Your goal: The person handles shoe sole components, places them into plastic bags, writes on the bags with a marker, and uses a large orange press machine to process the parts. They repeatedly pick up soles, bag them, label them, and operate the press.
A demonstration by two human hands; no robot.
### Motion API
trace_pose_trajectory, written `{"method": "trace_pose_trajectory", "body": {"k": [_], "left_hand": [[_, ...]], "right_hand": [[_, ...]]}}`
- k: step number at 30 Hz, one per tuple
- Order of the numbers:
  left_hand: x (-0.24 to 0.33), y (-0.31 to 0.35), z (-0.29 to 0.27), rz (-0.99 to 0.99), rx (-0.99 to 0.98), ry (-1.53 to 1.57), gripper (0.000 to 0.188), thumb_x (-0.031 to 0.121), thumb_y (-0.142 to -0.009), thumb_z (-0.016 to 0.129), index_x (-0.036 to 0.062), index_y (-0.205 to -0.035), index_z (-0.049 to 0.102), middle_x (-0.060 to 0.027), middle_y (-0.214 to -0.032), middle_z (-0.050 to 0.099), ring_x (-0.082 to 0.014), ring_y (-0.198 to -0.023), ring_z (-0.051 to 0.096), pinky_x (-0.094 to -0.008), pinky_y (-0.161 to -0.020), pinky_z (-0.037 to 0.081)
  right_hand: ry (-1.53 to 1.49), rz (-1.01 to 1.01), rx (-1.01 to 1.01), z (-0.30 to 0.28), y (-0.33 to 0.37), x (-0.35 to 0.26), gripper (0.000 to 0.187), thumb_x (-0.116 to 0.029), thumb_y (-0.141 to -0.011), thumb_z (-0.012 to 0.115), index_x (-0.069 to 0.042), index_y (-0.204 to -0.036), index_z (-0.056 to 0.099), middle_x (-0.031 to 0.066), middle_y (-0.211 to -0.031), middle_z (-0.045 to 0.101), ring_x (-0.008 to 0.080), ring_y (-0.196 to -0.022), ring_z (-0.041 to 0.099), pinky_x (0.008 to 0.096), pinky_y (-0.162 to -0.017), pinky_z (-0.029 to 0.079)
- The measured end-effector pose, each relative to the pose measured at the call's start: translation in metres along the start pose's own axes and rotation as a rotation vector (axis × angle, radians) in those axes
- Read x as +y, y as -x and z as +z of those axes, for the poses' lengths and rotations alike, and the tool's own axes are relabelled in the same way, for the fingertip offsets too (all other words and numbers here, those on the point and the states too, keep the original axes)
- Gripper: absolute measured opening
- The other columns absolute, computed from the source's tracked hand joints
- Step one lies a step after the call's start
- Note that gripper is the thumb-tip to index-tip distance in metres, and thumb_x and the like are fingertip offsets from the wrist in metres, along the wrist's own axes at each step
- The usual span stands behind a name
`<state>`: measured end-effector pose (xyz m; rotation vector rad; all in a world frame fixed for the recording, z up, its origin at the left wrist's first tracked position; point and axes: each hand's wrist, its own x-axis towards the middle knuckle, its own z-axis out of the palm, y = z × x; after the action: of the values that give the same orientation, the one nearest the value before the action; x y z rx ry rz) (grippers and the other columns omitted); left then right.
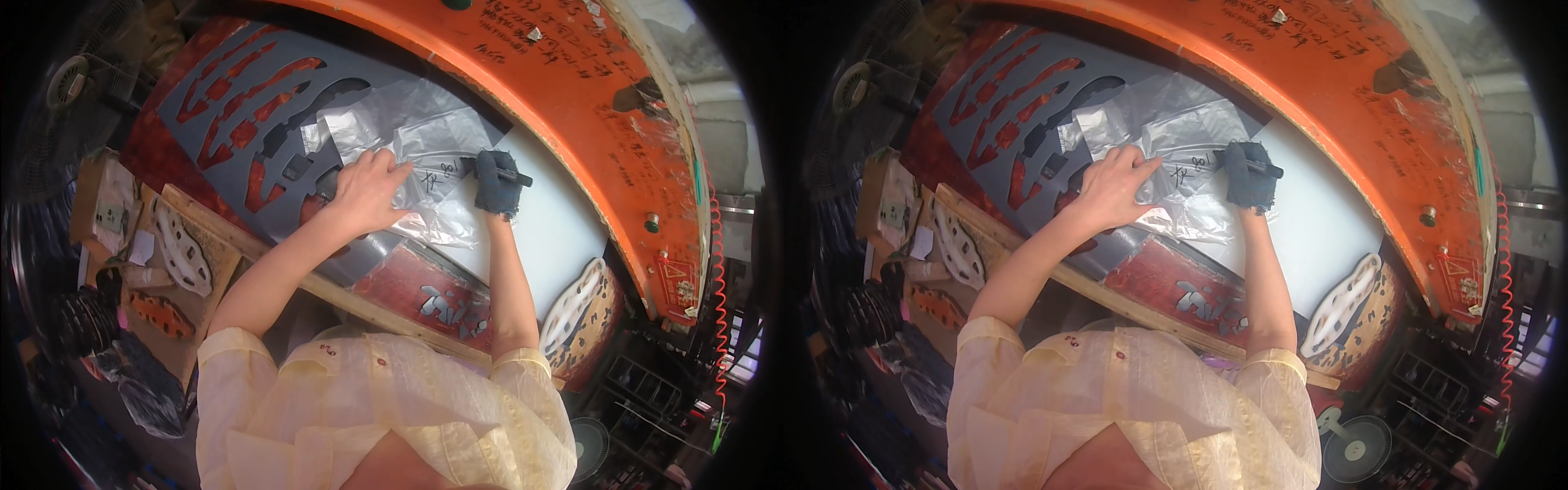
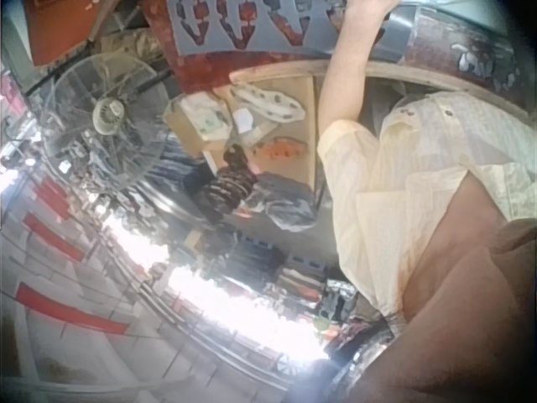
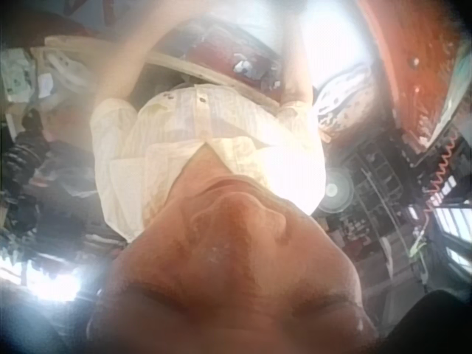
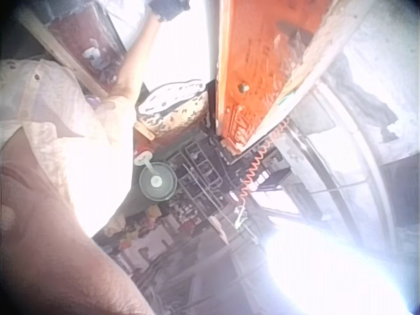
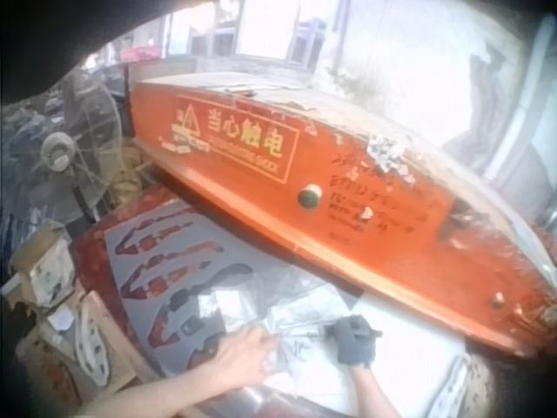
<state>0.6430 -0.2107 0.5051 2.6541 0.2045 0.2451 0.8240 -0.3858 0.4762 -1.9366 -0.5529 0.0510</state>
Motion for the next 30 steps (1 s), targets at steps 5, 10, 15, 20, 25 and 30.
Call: {"method": "trace_pose_trajectory", "body": {"k": [5, 10, 15, 20, 25, 30], "left_hand": [[0.007, 0.003, 0.005, -0.019, 0.011, -0.129, 0.077, 0.044, -0.061, 0.08, 0.0118, -0.127, 0.056, -0.0056, -0.107, 0.05, -0.0245, -0.103, 0.05, -0.0379, -0.082, 0.047], [0.009, -0.014, 0.002, -0.045, 0.041, -0.165, 0.084, 0.046, -0.06, 0.081, 0.0134, -0.132, 0.052, -0.0077, -0.112, 0.05, -0.026, -0.107, 0.049, -0.0415, -0.086, 0.044], [-0.008, -0.042, -0.018, -0.053, 0.09, -0.233, 0.085, 0.049, -0.061, 0.08, 0.0156, -0.134, 0.05, -0.0087, -0.116, 0.05, -0.0272, -0.108, 0.049, -0.043, -0.089, 0.043], [0.009, -0.019, -0.011, -0.022, 0.065, -0.023, 0.089, 0.049, -0.058, 0.081, 0.0113, -0.132, 0.05, -0.0086, -0.118, 0.049, -0.0276, -0.109, 0.049, -0.0426, -0.088, 0.045], [0.012, 0.0, -0.003, -0.128, -0.013, -0.072, 0.097, 0.049, -0.053, 0.084, 0.0043, -0.131, 0.049, -0.009, -0.121, 0.047, -0.0278, -0.112, 0.047, -0.0427, -0.088, 0.045], [0.002, 0.005, -0.004, -0.076, -0.002, -0.048, 0.1, 0.048, -0.05, 0.085, 0.0041, -0.132, 0.049, -0.0092, -0.123, 0.046, -0.028, -0.113, 0.047, -0.0429, -0.088, 0.044]], "right_hand": [[0.178, -0.031, -0.002, -0.016, -0.005, -0.005, 0.015, -0.019, -0.086, 0.063, -0.004, -0.083, 0.064, 0.0063, -0.071, 0.061, 0.015, -0.063, 0.056, 0.0303, -0.06, 0.044], [-0.535, 0.098, 0.077, -0.017, 0.003, -0.006, 0.009, -0.005, -0.079, 0.057, -0.003, -0.087, 0.06, 0.0069, -0.069, 0.056, 0.0173, -0.061, 0.056, 0.0296, -0.055, 0.044], [-0.24, -0.227, -0.114, 0.004, 0.01, -0.002, 0.025, 0.006, -0.072, 0.048, -0.002, -0.09, 0.063, 0.0082, -0.075, 0.059, 0.0181, -0.063, 0.059, 0.0309, -0.057, 0.046], [-0.25, 0.001, -0.15, 0.007, 0.009, -0.019, 0.012, -0.01, -0.084, 0.055, -0.002, -0.087, 0.064, 0.0054, -0.077, 0.062, 0.0149, -0.065, 0.057, 0.029, -0.061, 0.045], [-0.203, 0.188, -0.222, 0.013, 0.008, -0.045, 0.015, -0.017, -0.083, 0.066, -0.001, -0.085, 0.066, 0.0041, -0.08, 0.063, 0.0128, -0.072, 0.057, 0.0276, -0.066, 0.046], [-0.011, 0.195, -0.401, 0.012, 0.007, -0.053, 0.015, -0.016, -0.083, 0.068, -0.002, -0.085, 0.067, 0.0036, -0.079, 0.065, 0.0116, -0.073, 0.059, 0.027, -0.067, 0.047]]}}
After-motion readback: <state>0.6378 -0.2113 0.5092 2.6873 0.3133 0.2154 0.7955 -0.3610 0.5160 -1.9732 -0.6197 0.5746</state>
